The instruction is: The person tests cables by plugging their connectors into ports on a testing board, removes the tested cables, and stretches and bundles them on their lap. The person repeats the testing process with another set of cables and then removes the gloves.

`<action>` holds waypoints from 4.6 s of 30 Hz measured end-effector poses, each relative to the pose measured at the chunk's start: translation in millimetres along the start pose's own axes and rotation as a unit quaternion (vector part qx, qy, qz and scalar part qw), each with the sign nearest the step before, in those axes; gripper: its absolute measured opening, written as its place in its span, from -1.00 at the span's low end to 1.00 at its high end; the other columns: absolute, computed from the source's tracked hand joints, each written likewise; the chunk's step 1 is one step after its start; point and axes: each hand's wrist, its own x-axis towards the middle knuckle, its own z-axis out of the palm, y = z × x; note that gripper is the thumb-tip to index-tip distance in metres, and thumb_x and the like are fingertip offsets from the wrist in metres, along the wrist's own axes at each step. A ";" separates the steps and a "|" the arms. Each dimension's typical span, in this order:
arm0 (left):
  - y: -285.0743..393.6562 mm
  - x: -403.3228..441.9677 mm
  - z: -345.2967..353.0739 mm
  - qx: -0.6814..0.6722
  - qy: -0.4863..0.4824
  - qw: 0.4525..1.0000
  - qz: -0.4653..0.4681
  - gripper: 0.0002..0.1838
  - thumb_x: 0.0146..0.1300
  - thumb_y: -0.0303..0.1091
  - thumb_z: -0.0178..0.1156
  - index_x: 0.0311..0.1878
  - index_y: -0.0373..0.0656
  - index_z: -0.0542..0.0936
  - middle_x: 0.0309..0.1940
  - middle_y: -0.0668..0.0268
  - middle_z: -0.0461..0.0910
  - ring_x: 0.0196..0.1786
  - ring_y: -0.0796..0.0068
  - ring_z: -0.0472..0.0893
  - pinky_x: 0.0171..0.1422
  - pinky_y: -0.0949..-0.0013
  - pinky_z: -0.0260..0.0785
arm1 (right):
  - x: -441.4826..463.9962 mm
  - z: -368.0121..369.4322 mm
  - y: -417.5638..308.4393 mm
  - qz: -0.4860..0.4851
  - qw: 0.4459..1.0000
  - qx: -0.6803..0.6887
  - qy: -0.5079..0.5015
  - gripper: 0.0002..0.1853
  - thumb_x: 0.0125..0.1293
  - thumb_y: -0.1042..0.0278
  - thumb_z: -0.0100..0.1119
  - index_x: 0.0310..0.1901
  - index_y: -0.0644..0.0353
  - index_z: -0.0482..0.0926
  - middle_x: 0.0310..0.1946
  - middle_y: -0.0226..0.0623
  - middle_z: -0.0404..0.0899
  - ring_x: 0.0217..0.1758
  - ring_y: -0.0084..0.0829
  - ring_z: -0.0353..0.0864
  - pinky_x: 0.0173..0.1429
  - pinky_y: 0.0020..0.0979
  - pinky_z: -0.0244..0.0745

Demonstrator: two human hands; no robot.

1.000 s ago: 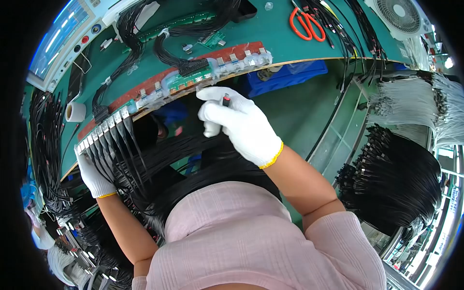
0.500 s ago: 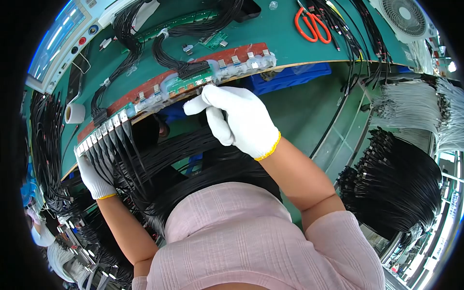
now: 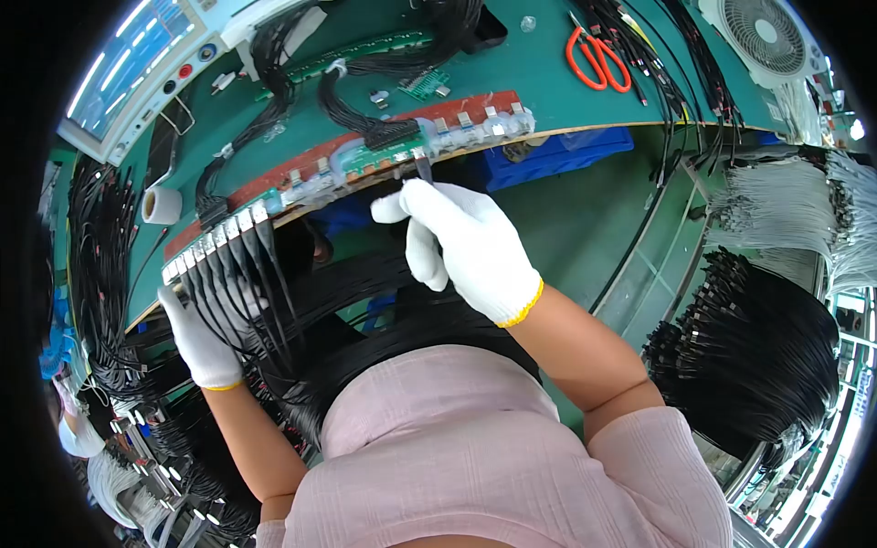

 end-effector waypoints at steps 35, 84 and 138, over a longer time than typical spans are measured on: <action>-21.1 -73.3 84.0 -0.003 -0.259 0.964 0.065 -0.53 0.30 0.09 0.04 -0.58 0.02 0.22 -0.60 0.38 0.24 -0.53 0.33 0.30 -0.41 0.25 0.15 | -26.2 49.8 31.3 0.183 0.832 -0.202 -0.484 -0.61 0.19 0.06 0.25 -0.15 0.26 0.66 -0.49 -0.23 0.65 -0.41 -0.43 0.64 -0.28 -0.40 0.50; -32.3 -62.9 -6.0 -0.136 0.051 0.988 0.059 -0.62 0.47 -0.20 0.02 0.17 -0.29 0.40 0.02 0.16 0.54 0.12 0.17 0.54 0.29 0.07 0.41 | 36.7 -32.7 48.9 -0.283 0.773 -0.537 -0.184 -0.75 0.27 0.27 0.21 -0.08 0.17 0.59 -0.19 -0.17 0.63 -0.32 -0.26 0.67 -0.27 -0.42 0.63; -59.5 -75.8 51.4 -0.325 -0.043 0.945 -0.006 -0.67 0.46 -0.13 0.04 0.15 -0.09 0.39 0.12 0.32 0.49 0.27 0.29 0.44 0.39 0.03 0.32 | -22.0 70.4 65.9 0.100 0.890 0.408 -0.178 -0.74 0.44 0.40 0.04 0.09 0.27 0.50 0.03 -0.22 0.54 0.19 -0.35 0.49 0.35 -0.26 0.35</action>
